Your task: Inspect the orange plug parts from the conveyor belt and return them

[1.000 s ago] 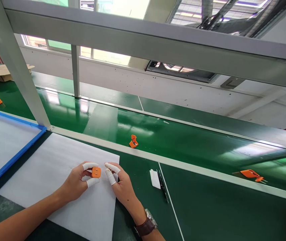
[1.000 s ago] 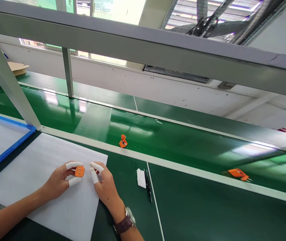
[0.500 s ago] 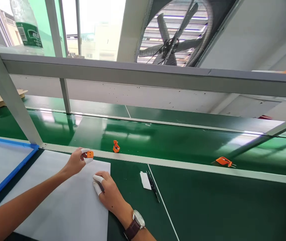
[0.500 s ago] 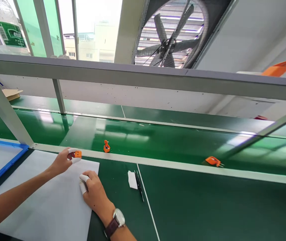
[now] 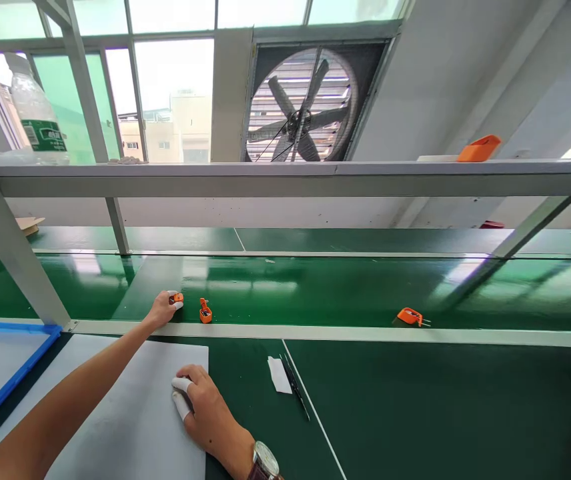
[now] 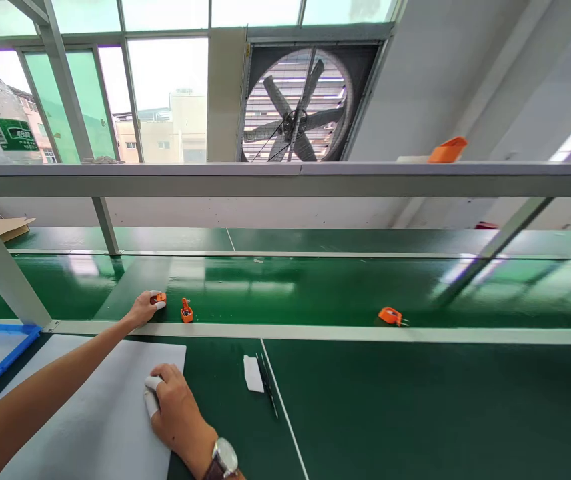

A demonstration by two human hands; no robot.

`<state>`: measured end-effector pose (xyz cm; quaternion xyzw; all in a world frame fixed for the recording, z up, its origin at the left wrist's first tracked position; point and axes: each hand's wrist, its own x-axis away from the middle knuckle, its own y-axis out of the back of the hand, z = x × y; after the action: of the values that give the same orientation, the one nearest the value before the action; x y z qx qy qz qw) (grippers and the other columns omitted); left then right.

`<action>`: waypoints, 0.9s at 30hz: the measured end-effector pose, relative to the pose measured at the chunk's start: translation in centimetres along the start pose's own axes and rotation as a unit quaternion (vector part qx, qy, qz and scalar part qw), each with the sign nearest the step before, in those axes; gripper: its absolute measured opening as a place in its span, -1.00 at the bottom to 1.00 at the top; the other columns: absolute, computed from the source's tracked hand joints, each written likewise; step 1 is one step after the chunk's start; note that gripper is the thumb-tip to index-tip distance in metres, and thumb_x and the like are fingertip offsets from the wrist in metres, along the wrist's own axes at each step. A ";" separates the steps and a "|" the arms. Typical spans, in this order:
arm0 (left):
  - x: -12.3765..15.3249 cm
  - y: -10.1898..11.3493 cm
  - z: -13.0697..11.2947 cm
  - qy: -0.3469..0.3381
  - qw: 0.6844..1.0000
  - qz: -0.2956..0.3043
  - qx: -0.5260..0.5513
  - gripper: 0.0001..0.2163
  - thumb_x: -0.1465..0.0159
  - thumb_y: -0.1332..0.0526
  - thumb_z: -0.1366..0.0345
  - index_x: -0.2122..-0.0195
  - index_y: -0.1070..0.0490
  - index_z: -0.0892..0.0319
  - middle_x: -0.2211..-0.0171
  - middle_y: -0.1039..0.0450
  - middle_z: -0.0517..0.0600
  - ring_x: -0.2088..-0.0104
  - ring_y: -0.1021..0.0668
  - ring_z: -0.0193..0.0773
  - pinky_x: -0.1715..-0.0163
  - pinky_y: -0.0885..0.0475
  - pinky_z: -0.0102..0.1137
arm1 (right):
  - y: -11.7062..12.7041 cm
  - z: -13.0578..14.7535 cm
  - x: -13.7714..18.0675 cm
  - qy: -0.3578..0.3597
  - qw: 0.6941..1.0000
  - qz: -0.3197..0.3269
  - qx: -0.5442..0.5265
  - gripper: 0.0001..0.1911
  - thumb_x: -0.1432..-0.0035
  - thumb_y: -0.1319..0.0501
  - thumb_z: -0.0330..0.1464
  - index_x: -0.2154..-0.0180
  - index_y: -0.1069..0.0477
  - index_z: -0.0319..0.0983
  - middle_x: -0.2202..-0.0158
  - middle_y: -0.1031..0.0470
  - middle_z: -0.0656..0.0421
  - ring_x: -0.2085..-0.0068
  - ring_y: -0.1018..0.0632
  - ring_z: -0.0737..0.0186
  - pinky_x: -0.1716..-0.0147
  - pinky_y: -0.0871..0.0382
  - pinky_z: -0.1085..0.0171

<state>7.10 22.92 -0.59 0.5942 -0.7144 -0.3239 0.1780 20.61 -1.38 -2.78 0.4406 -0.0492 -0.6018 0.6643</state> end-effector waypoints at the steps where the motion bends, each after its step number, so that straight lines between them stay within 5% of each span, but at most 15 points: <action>1: -0.2 -0.1 -0.1 0.001 1.000 -0.002 0.000 -0.70 -0.37 -0.24 0.21 -0.08 -0.40 0.22 -0.04 -0.45 0.10 0.05 -0.56 -0.11 0.08 -0.53 -0.12 | 0.0 0.0 0.0 0.000 1.000 0.000 0.002 -0.71 -0.14 -0.20 -0.60 0.12 -0.49 -0.23 0.06 -0.48 0.02 0.04 -0.49 0.08 -0.03 -0.46 0.10; 8: 2.7 0.0 -1.3 -0.011 0.996 -0.085 -0.006 -0.64 -0.33 -0.25 0.17 -0.09 -0.37 0.21 -0.01 -0.43 0.11 0.06 -0.52 -0.09 0.01 -0.45 -0.11 | 0.2 0.1 -0.2 -0.004 1.000 0.000 0.006 -0.74 -0.17 -0.19 -0.56 0.13 -0.51 -0.24 0.04 -0.48 0.02 0.05 -0.49 0.07 -0.03 -0.46 0.10; 13: 5.6 -1.8 -3.1 -0.058 0.997 -0.039 0.034 -0.61 -0.03 -0.43 0.07 0.19 -0.52 0.19 0.23 -0.48 0.06 0.17 -0.50 -0.05 0.04 -0.39 -0.19 | 0.3 0.2 -0.2 -0.002 1.000 -0.004 -0.002 -0.74 -0.16 -0.19 -0.56 0.12 -0.51 -0.26 0.05 -0.48 0.03 0.05 -0.49 0.08 -0.04 -0.46 0.12; 18: 5.5 -2.5 -5.3 -0.040 0.992 -0.001 0.123 -0.71 -0.04 -0.39 0.06 0.47 -0.46 0.20 0.41 -0.46 0.04 0.19 -0.53 0.01 0.04 -0.39 -0.12 | 0.3 0.3 -0.1 -0.005 1.000 0.002 -0.004 -0.74 -0.18 -0.19 -0.55 0.11 -0.51 -0.25 0.05 -0.48 0.02 0.04 -0.49 0.08 -0.03 -0.46 0.11; 23: 9.3 0.2 -7.6 -0.029 0.964 0.081 0.252 -0.63 -0.22 -0.27 0.02 0.15 -0.50 0.24 0.18 -0.56 0.12 0.16 -0.61 -0.08 0.07 -0.49 -0.20 | 0.6 0.0 -0.3 -0.009 0.997 -0.020 -0.076 -0.67 -0.18 -0.14 -0.56 0.04 -0.49 -0.26 0.03 -0.49 0.00 0.01 -0.51 0.08 -0.06 -0.45 0.10; 27: 15.0 4.1 -8.5 -0.017 0.940 0.143 0.311 -0.65 -0.22 -0.34 0.09 0.04 -0.51 0.17 0.09 -0.58 0.09 0.05 -0.59 -0.07 -0.06 -0.47 -0.19 | 1.0 -0.1 -1.0 -0.110 0.964 -0.119 -0.210 -0.68 -0.33 -0.05 -0.43 -0.03 -0.47 -0.23 0.11 -0.56 0.05 0.19 -0.59 0.17 0.12 -0.55 0.16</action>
<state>6.11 6.65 6.40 0.5062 -0.8596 -0.0670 0.0169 21.20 -0.63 -1.73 0.2250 0.0581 -0.7179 0.6562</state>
